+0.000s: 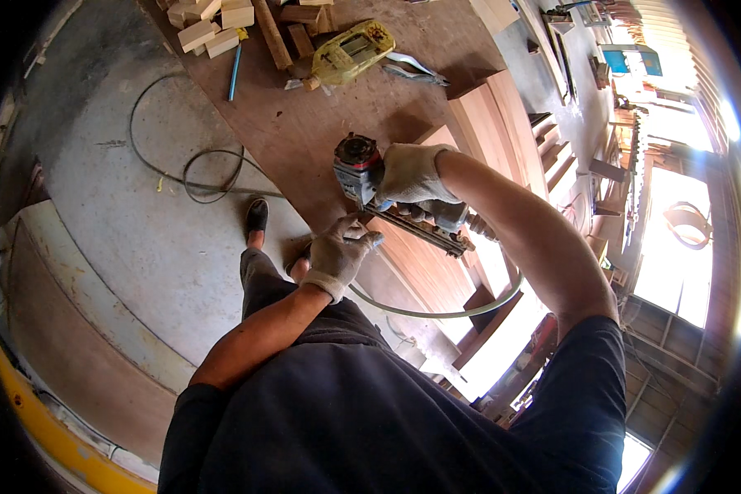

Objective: The person applies glue to a white board and attaches it to a stack of wooden planks. They then use a nail gun to secure the board and additional wooden pieces to the structure, assembling a wooden frame.

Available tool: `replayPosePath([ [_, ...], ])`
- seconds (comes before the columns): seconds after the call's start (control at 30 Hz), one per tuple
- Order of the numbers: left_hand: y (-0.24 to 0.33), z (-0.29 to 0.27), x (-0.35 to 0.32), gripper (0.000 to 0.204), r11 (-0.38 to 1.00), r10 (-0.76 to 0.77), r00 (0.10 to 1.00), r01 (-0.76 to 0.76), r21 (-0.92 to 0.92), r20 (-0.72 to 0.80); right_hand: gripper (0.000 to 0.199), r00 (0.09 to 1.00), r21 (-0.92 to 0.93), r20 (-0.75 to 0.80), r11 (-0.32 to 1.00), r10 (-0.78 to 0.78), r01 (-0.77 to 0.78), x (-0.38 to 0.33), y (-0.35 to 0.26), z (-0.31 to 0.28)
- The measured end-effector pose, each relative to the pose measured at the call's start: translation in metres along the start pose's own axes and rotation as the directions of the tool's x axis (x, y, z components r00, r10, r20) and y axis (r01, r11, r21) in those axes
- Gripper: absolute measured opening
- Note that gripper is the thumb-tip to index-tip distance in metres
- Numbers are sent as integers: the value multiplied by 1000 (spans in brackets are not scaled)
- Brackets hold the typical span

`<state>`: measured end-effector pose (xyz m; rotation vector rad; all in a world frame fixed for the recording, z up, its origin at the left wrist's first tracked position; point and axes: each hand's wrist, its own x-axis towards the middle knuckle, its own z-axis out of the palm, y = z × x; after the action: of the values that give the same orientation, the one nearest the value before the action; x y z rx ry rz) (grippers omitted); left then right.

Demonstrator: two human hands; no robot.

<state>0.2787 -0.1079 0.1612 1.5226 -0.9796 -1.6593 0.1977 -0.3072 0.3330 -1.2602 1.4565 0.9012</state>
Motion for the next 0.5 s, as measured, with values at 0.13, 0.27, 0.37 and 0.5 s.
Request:
replayPosePath([
  [0.13,-6,6,-1,76,999,-37,997,38,21,-68,21,1000,7,-2,1000,-2,2,-7,-7,0],
  [0.27,-1,2,-3,85,997,-74,996,74,-12,-42,25,1000,-19,-6,1000,-14,14,2,-2,1],
  [0.37,-9,6,-1,93,996,-72,995,76,49,-74,24,1000,-4,3,1000,-20,20,-5,-6,2],
  [0.5,-10,8,-1,98,994,-91,994,95,56,-59,24,1000,36,8,999,-15,15,-9,-1,3],
])
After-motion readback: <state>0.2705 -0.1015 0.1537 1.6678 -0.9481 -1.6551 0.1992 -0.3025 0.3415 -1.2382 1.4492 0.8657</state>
